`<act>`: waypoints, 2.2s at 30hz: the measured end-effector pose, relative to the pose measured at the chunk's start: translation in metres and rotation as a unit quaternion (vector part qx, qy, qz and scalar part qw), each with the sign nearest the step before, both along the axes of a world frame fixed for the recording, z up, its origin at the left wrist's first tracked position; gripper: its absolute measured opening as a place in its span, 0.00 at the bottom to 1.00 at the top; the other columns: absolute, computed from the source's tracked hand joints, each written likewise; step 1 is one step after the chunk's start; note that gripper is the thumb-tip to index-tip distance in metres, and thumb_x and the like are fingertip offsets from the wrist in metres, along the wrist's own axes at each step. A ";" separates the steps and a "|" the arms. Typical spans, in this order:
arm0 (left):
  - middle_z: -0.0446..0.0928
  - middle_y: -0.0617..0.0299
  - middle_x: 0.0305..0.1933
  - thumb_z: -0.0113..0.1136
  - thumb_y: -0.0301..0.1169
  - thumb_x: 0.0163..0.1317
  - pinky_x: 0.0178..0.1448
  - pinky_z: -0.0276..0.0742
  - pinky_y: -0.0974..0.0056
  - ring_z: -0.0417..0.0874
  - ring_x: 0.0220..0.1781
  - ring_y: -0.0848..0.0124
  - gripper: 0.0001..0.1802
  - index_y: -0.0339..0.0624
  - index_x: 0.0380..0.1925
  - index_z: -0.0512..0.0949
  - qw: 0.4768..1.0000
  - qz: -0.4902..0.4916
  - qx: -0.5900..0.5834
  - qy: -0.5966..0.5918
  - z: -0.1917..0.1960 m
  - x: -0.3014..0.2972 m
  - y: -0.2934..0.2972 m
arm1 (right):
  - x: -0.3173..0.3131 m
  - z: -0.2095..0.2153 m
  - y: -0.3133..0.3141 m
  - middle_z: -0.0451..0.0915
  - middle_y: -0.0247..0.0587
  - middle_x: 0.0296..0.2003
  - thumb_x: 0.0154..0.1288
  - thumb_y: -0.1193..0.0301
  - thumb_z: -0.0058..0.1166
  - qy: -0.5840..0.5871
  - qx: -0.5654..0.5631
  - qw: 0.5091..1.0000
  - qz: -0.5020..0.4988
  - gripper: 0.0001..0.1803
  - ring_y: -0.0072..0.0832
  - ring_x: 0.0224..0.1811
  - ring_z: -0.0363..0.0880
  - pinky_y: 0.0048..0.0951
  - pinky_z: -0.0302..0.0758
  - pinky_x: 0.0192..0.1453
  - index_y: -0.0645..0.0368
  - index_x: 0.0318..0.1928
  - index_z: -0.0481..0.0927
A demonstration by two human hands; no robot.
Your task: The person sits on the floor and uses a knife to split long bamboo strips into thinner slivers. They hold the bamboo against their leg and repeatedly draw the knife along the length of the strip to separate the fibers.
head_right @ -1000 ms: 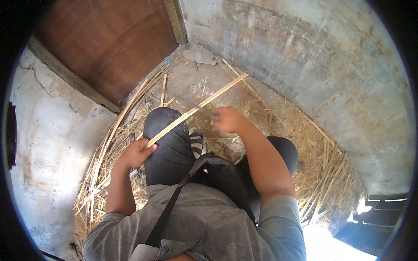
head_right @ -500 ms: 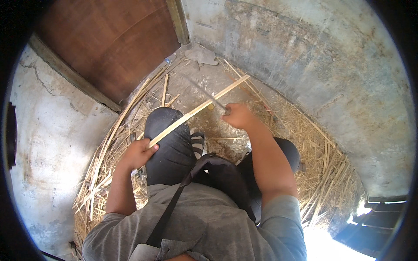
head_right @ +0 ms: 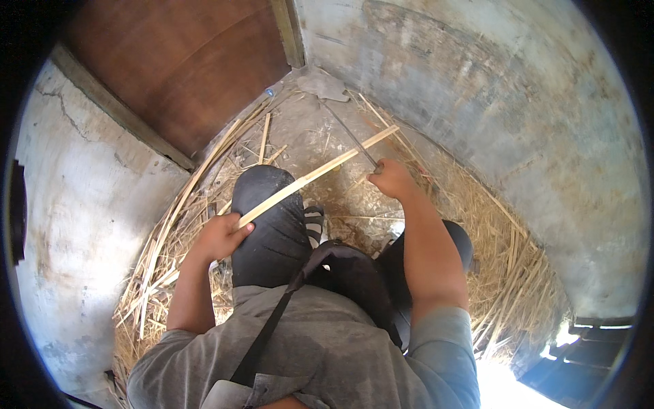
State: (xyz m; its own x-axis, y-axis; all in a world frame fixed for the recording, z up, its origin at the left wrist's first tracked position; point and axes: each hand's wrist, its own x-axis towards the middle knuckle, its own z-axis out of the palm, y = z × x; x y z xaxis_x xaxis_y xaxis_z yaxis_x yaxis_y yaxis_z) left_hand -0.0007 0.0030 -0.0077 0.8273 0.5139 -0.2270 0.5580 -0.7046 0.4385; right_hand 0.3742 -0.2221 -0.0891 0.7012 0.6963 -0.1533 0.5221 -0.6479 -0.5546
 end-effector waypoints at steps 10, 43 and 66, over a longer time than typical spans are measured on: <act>0.78 0.44 0.28 0.62 0.53 0.69 0.40 0.74 0.49 0.81 0.33 0.46 0.27 0.37 0.29 0.76 1.000 -0.004 -0.002 -0.007 -0.010 -0.006 0.006 | -0.066 0.024 0.038 0.85 0.60 0.44 0.58 0.52 0.67 0.003 -0.021 0.967 0.255 0.29 0.54 0.51 0.83 0.47 0.79 0.56 0.61 0.52 0.84; 0.81 0.42 0.34 0.51 0.58 0.74 0.46 0.76 0.48 0.83 0.39 0.46 0.31 0.35 0.38 0.80 0.966 0.253 -0.044 -0.001 -0.058 -0.151 0.081 | 0.018 0.043 -0.128 0.76 0.35 0.21 0.58 0.66 0.70 -0.001 -0.041 0.996 -0.083 0.14 0.25 0.21 0.73 0.33 0.70 0.29 0.62 0.34 0.78; 0.63 0.44 0.72 0.60 0.56 0.67 0.73 0.68 0.45 0.65 0.74 0.48 0.41 0.47 0.73 0.62 0.947 0.280 -0.040 0.154 -0.309 -0.218 0.033 | 0.034 0.019 -0.107 0.79 0.40 0.20 0.54 0.67 0.70 -0.003 -0.110 0.989 -0.097 0.14 0.28 0.22 0.76 0.34 0.72 0.30 0.64 0.32 0.79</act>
State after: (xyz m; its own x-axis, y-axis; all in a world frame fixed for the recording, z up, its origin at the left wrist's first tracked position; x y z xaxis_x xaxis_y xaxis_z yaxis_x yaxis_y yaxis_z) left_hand -0.2187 0.0364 -0.3163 0.3184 0.8235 -0.4695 0.9444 -0.2324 0.2328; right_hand 0.4084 -0.3290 -0.0704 0.8199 0.4984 -0.2818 0.3786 -0.8411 -0.3862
